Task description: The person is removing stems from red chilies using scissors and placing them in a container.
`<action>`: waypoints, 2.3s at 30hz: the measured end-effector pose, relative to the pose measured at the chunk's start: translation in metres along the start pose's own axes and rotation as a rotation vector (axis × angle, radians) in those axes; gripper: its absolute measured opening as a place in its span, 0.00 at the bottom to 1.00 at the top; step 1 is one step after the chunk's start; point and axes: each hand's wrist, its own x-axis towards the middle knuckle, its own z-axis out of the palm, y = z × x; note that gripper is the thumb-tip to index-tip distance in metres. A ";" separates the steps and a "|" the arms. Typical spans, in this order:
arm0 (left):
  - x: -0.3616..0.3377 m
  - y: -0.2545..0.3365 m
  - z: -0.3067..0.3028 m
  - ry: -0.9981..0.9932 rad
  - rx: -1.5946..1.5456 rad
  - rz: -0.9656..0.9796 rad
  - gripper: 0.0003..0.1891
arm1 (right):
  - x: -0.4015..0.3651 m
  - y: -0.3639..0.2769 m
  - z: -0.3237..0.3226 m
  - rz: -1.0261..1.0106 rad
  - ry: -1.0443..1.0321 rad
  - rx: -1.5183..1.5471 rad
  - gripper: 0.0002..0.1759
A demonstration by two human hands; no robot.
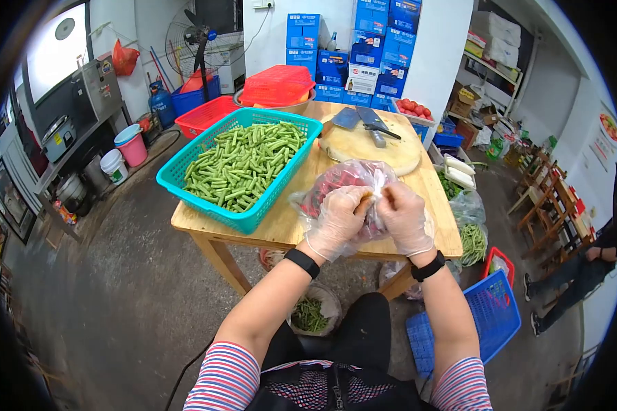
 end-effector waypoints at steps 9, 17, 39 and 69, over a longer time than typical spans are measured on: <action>0.000 -0.001 0.000 0.025 -0.046 -0.046 0.06 | 0.006 0.002 -0.007 0.087 -0.111 0.004 0.04; 0.004 0.002 0.003 0.017 -0.063 -0.065 0.05 | 0.001 0.027 0.002 0.816 0.006 0.855 0.05; 0.012 -0.004 0.002 -0.075 -0.366 -0.433 0.08 | -0.014 0.003 -0.022 0.346 -0.352 0.991 0.09; 0.007 -0.006 -0.022 -0.101 -0.247 -0.287 0.11 | 0.043 0.044 0.005 0.261 0.043 0.405 0.12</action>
